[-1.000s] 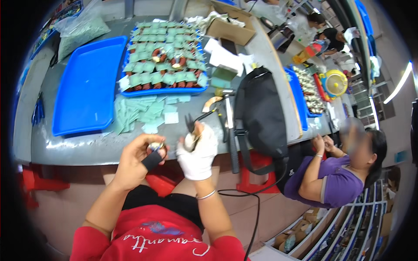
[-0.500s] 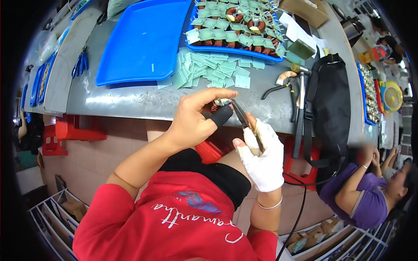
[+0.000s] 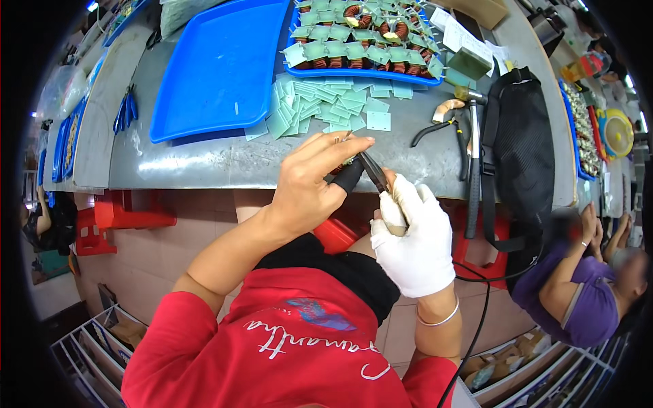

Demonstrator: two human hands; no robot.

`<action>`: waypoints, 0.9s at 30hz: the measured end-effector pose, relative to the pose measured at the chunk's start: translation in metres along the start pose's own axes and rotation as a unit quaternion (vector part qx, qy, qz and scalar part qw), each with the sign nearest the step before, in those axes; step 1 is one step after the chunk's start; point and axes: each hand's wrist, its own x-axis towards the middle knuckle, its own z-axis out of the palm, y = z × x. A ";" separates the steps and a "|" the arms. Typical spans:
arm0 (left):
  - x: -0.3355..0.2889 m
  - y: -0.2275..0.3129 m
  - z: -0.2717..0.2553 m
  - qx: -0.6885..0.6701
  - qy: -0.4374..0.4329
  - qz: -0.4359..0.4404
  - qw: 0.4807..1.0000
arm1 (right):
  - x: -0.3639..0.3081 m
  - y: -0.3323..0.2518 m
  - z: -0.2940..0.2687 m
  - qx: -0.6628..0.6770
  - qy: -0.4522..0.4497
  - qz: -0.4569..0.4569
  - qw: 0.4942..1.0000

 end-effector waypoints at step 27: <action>0.000 0.003 0.002 -0.233 -0.082 -0.236 0.940 | -0.006 0.002 0.009 -0.117 0.063 -0.059 0.989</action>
